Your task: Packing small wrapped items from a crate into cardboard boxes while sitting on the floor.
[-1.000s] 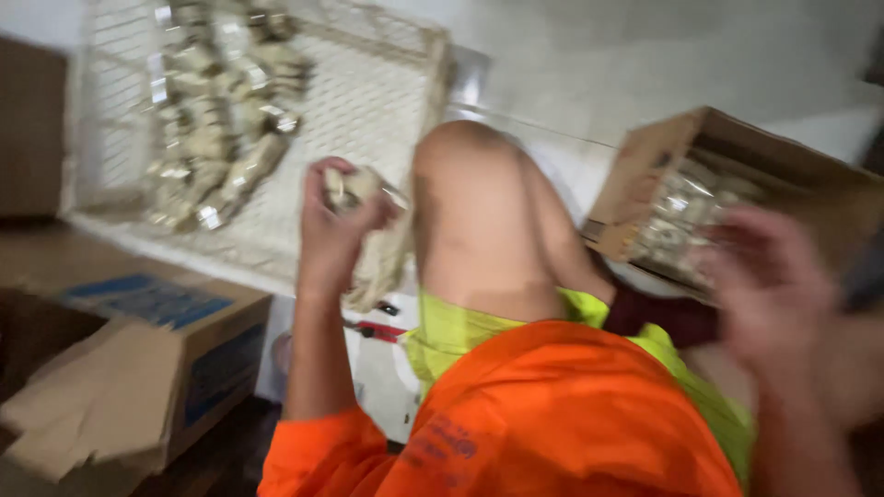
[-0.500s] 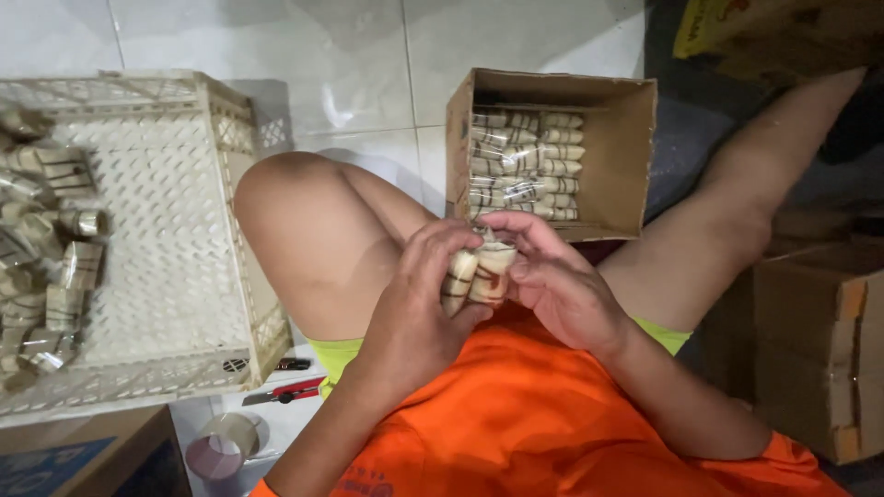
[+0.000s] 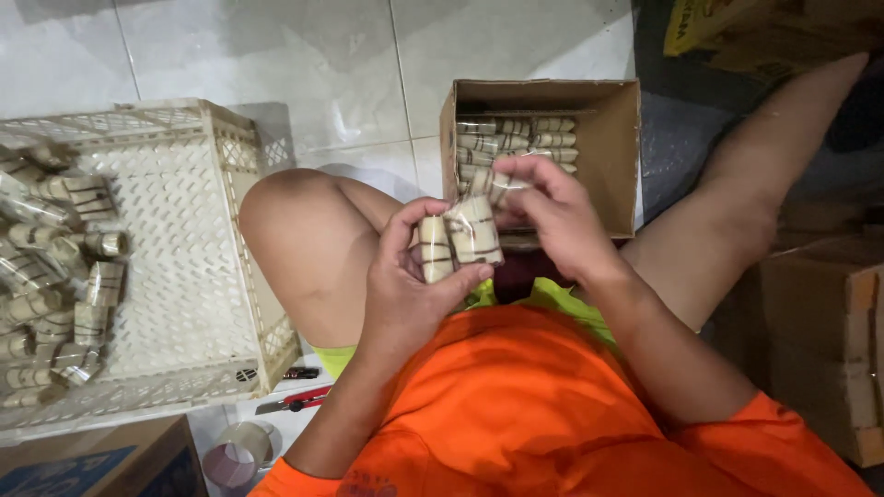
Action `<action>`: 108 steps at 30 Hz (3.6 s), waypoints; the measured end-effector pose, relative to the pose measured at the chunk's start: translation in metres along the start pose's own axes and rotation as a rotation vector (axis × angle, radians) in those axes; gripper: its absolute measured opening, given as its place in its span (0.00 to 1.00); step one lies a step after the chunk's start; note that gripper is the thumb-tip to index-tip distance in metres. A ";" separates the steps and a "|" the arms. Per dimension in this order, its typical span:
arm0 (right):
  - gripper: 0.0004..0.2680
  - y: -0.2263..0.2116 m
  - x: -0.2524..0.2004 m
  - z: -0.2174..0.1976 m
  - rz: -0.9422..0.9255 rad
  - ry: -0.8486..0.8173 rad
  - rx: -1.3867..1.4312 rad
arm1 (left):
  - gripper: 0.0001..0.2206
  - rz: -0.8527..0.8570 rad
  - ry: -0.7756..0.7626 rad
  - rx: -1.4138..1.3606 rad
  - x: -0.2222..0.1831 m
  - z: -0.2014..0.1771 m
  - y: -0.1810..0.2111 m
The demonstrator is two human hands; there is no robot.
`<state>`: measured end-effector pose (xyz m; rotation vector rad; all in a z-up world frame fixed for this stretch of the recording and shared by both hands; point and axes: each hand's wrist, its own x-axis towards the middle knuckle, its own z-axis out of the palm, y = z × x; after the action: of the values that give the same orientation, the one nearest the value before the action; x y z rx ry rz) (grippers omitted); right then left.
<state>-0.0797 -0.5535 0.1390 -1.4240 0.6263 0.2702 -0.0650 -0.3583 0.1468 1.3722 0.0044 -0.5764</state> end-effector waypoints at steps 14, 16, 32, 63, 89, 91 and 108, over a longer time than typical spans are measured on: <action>0.18 0.053 -0.011 -0.018 -0.260 -0.036 0.306 | 0.36 0.307 -0.036 0.223 0.019 0.013 -0.015; 0.18 0.045 -0.017 -0.024 -0.231 0.132 0.361 | 0.32 0.380 -0.024 0.502 0.031 0.015 -0.011; 0.15 0.042 -0.044 -0.075 -0.411 0.310 -0.019 | 0.15 0.327 -0.427 1.214 0.079 0.065 -0.046; 0.03 -0.002 -0.082 -0.010 -0.786 0.382 -0.401 | 0.08 0.293 0.094 0.087 -0.015 0.074 0.006; 0.04 -0.026 -0.046 -0.043 -0.328 0.137 0.055 | 0.36 -0.197 -0.389 -0.564 -0.008 0.046 -0.011; 0.08 -0.021 -0.042 -0.044 -0.378 0.144 0.071 | 0.26 -0.298 -0.258 -0.563 -0.007 0.047 -0.016; 0.12 0.007 -0.080 -0.033 -0.825 0.214 -0.678 | 0.10 -0.390 0.133 -0.556 0.013 0.066 0.002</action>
<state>-0.1565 -0.5691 0.1767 -2.2559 0.0553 -0.3693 -0.0739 -0.4235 0.1587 0.8620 0.5136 -0.7395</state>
